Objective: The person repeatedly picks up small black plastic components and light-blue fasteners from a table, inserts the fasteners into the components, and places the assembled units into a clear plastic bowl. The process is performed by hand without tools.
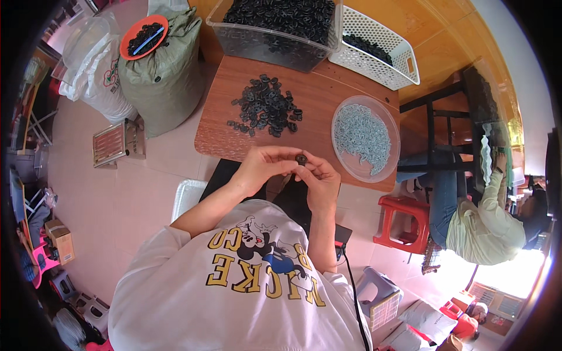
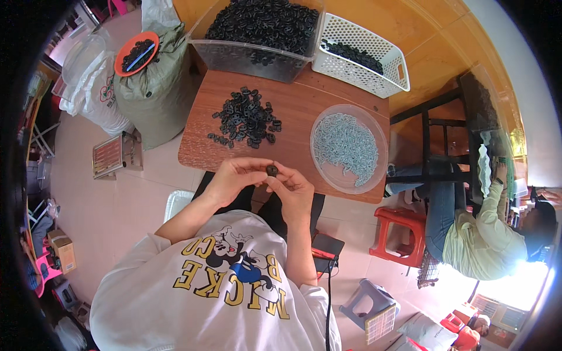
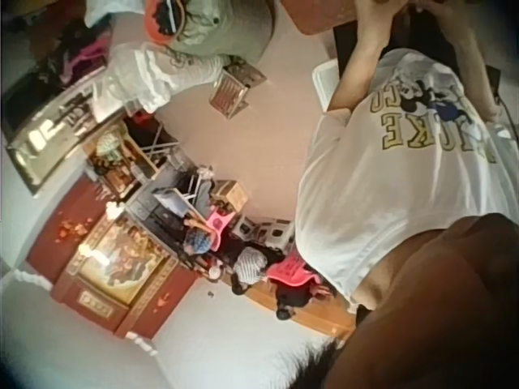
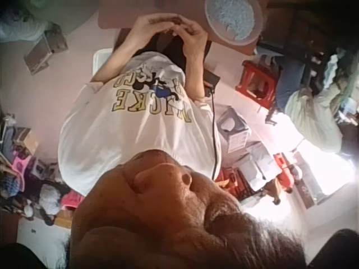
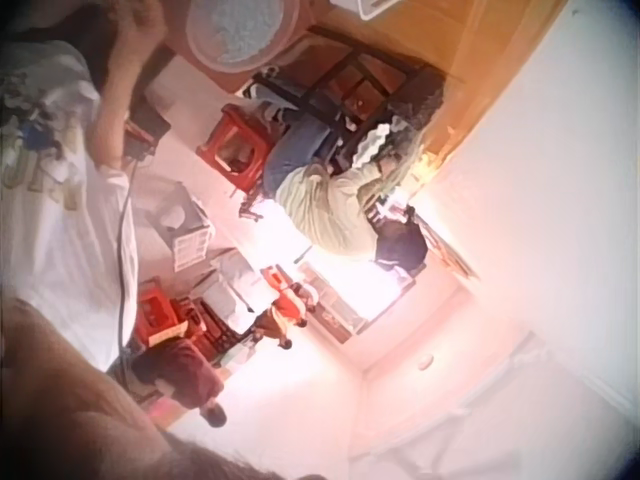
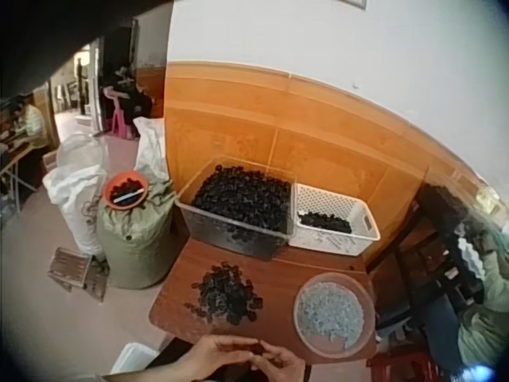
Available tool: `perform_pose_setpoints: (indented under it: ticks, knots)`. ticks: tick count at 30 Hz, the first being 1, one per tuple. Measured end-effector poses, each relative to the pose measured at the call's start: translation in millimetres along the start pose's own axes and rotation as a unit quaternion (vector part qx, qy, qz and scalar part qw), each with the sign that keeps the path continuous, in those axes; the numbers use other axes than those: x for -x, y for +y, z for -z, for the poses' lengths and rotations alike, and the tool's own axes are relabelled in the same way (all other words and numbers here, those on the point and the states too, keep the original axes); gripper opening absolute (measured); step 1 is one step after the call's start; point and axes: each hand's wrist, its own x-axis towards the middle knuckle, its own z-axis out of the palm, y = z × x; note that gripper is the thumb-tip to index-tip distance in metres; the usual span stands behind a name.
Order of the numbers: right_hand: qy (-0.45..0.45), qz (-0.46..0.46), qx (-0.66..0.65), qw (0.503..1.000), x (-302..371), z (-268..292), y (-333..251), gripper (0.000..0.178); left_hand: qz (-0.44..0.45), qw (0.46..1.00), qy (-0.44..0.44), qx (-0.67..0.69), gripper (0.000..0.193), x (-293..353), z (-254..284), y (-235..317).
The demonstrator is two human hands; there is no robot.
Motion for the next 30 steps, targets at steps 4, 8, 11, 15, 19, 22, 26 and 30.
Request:
perform_pose_setpoints:
  ticks: [4,8,11,15,19,22,26,30]
  knots:
    - [-0.008,0.004,-0.063,0.998,0.1,-2.7,-4.0,0.03,-0.04,0.999,-0.009,0.008,0.028,2.8,-3.5,-3.9]
    - [-0.009,0.013,-0.083,0.996,2.3,-7.8,-6.8,0.03,-0.069,0.995,-0.02,0.063,0.028,3.2,-5.3,-10.6]
    - [0.0,0.034,-0.088,0.996,3.2,-11.3,-7.9,0.03,-0.092,0.992,-0.018,0.082,0.029,4.8,-11.8,-9.2]
    - [-0.004,0.046,-0.065,0.997,4.3,-14.5,-12.6,0.03,-0.106,0.992,-0.028,0.066,0.029,6.5,-13.4,-4.9]
    - [0.005,0.042,0.007,0.999,7.5,-20.7,-22.8,0.03,-0.119,0.991,-0.009,0.059,0.026,11.2,-16.0,2.8]
    - [0.014,0.039,0.059,0.997,11.3,-27.0,-29.7,0.032,-0.126,0.991,0.009,0.053,0.025,11.3,-10.7,-2.7]
    - [0.016,0.039,0.088,0.995,12.2,-31.1,-32.1,0.033,-0.116,0.992,0.025,0.05,0.025,11.9,-6.9,-4.1]
    - [0.011,0.029,0.075,0.997,10.3,-28.7,-31.7,0.031,-0.089,0.994,0.014,0.055,0.026,11.9,-5.1,-0.6]
